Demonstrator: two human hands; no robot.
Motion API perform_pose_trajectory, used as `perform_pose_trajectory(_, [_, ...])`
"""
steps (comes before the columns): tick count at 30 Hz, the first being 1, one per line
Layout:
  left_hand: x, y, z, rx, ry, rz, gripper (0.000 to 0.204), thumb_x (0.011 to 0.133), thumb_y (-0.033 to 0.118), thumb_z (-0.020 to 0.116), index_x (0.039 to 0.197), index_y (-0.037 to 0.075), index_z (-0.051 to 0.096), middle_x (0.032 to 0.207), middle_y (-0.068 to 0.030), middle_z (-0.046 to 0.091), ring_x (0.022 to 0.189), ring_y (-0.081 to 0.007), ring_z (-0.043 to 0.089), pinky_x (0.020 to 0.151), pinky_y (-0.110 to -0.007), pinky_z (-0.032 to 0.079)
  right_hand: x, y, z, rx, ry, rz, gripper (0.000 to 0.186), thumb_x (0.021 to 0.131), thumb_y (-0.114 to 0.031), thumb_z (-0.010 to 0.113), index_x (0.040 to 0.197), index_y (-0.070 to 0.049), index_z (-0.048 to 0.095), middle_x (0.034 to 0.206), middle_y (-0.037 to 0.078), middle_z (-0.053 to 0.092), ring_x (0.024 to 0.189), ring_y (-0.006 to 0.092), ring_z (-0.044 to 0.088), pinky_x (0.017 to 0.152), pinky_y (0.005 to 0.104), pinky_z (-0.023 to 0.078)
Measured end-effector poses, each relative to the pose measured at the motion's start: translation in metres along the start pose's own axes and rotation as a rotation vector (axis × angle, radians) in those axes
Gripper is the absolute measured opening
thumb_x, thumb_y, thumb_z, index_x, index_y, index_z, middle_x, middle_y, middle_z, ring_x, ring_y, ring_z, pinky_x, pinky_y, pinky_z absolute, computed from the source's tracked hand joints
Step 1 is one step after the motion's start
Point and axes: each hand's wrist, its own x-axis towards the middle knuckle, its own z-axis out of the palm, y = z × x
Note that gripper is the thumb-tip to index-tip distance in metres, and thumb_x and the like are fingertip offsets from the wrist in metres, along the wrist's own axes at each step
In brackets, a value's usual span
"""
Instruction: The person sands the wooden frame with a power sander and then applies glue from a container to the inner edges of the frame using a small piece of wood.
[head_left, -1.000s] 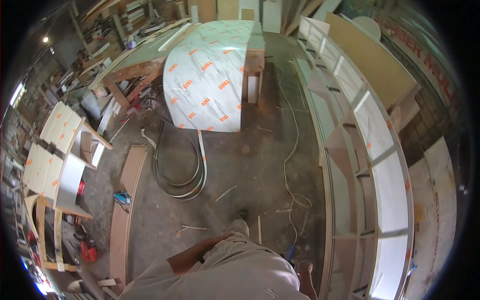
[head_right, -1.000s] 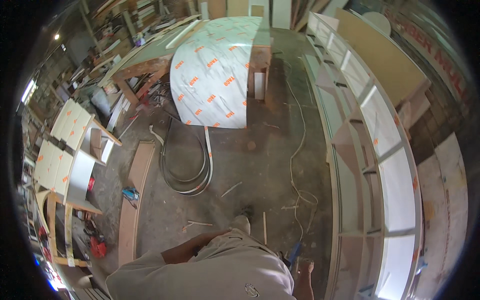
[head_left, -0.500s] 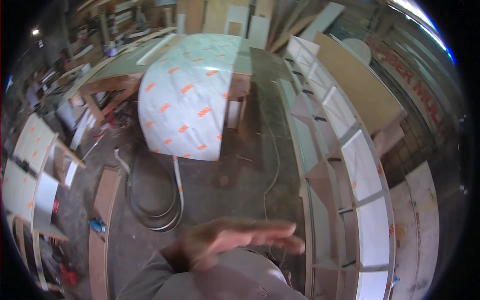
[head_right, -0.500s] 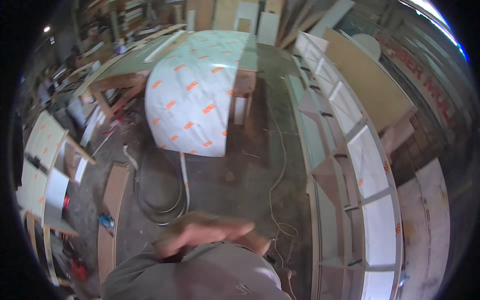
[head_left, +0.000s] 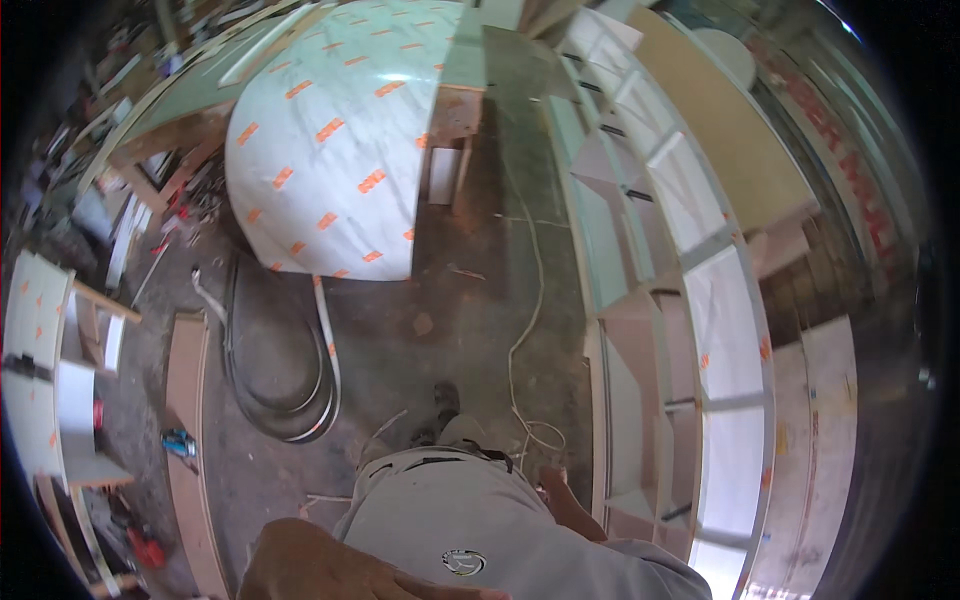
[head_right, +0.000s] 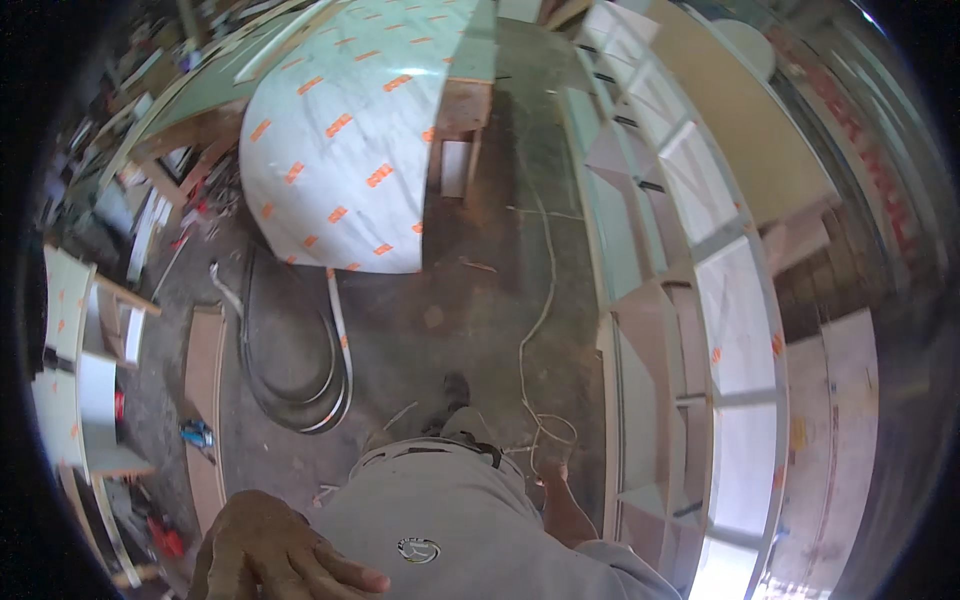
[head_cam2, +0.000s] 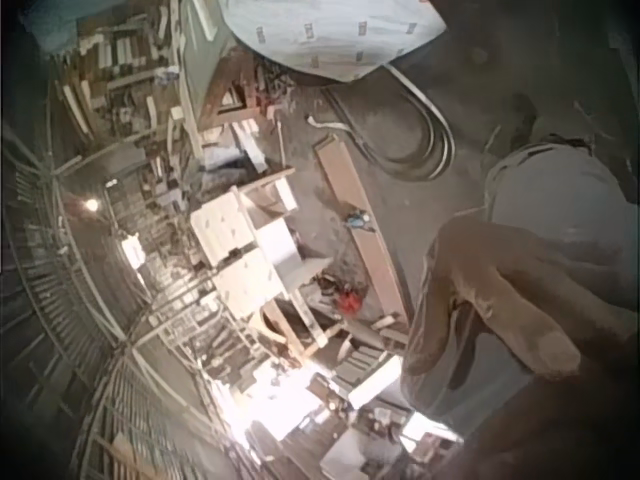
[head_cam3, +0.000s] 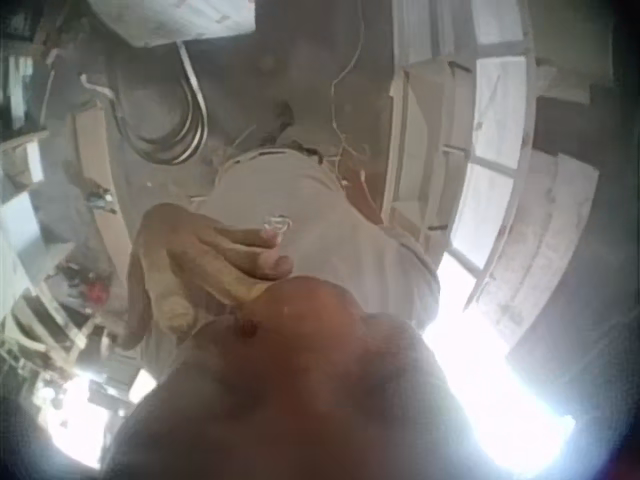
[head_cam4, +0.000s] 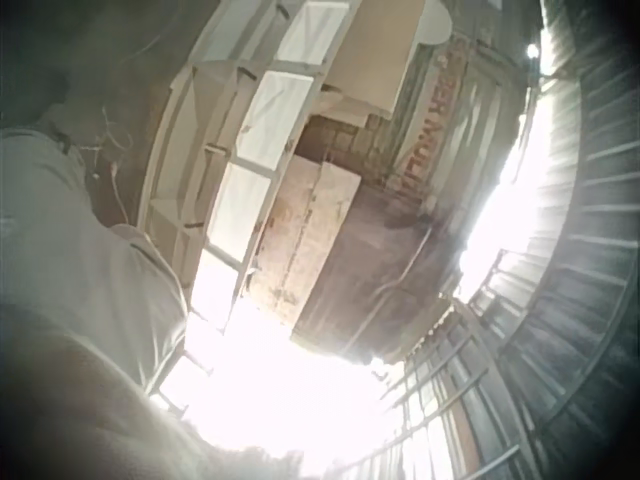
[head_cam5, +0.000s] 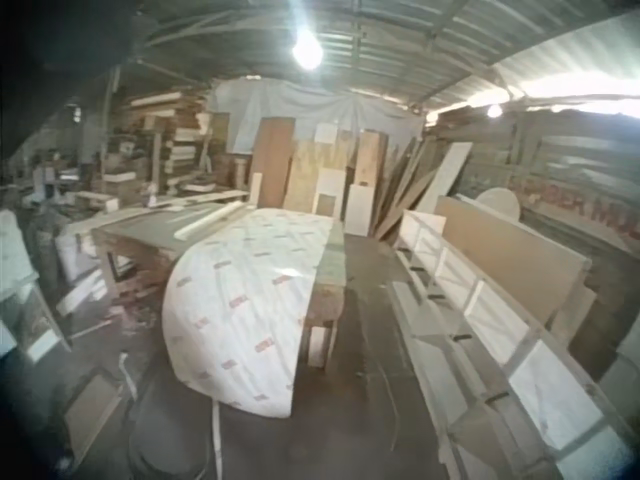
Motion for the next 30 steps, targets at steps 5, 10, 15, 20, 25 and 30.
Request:
perform_pose_trajectory(5, [0.041,-0.01,-0.045,0.09,0.046,-0.006,0.102,0.094,0.074,0.046,0.15,-0.01,0.035,0.147,-0.042,0.039,0.145,-0.0538,0.028,0.118,-0.059,0.018,0.072,0.051,-0.071,-0.211,0.052,-0.065,0.013,0.071,-0.027,0.077,0.078,-0.016,0.076,0.081,0.006,0.074,0.067,0.0207,0.071,0.057,0.0395,0.055])
perform_pose_trajectory(10, [0.074,-0.016,-0.079,0.164,0.11,0.047,0.107,0.093,0.076,0.045,0.151,-0.012,0.031,0.15,-0.0394,0.036,0.144,-0.0511,0.031,0.117,-0.056,0.025,0.151,0.054,-0.191,0.274,-0.006,0.145,0.019,0.079,-0.02,0.075,0.096,-0.014,0.074,0.096,0.009,0.071,0.089,0.0255,0.069,0.07,0.0438,0.058])
perform_pose_trajectory(15, [0.096,-0.013,-0.098,0.113,0.116,0.228,0.112,0.092,0.078,0.044,0.152,-0.015,0.026,0.154,-0.0369,0.034,0.144,-0.0484,0.035,0.116,-0.054,0.032,0.216,0.057,-0.261,1.495,0.051,0.207,0.008,0.089,-0.013,0.064,0.096,-0.009,0.064,0.08,0.01,0.061,0.069,0.0238,0.063,0.057,0.0406,0.057])
perform_pose_trajectory(20, [0.077,0.021,-0.115,-0.08,0.088,0.033,0.118,0.09,0.084,0.032,0.151,-0.017,0.024,0.153,-0.0381,0.034,0.141,-0.0471,0.041,0.116,-0.053,0.035,0.255,-0.019,-0.339,1.295,0.08,0.137,0.007,0.088,-0.01,0.064,0.095,-0.008,0.062,0.078,0.009,0.058,0.061,0.0216,0.058,0.054,0.0379,0.056])
perform_pose_trajectory(25, [0.038,0.08,-0.135,0.533,0.358,0.34,0.12,0.088,0.087,0.03,0.15,-0.016,0.03,0.147,-0.0428,0.038,0.133,-0.0524,0.048,0.108,-0.056,0.043,0.276,-0.097,-0.391,1.087,-0.012,0.058,0.022,0.088,-0.008,0.06,0.108,0.0,0.063,0.086,0.014,0.061,0.065,0.0276,0.065,0.049,0.0393,0.058])
perform_pose_trajectory(30, [-0.038,0.226,-0.206,0.604,0.366,-0.099,0.098,0.093,0.074,0.048,0.142,-0.011,0.046,0.137,-0.0465,0.045,0.131,-0.0583,0.046,0.106,-0.065,0.037,0.3,-0.183,-0.422,1.085,-0.12,0.073,0.017,0.086,-0.006,0.061,0.102,0.002,0.06,0.08,0.012,0.057,0.062,0.0234,0.061,0.047,0.0371,0.053])
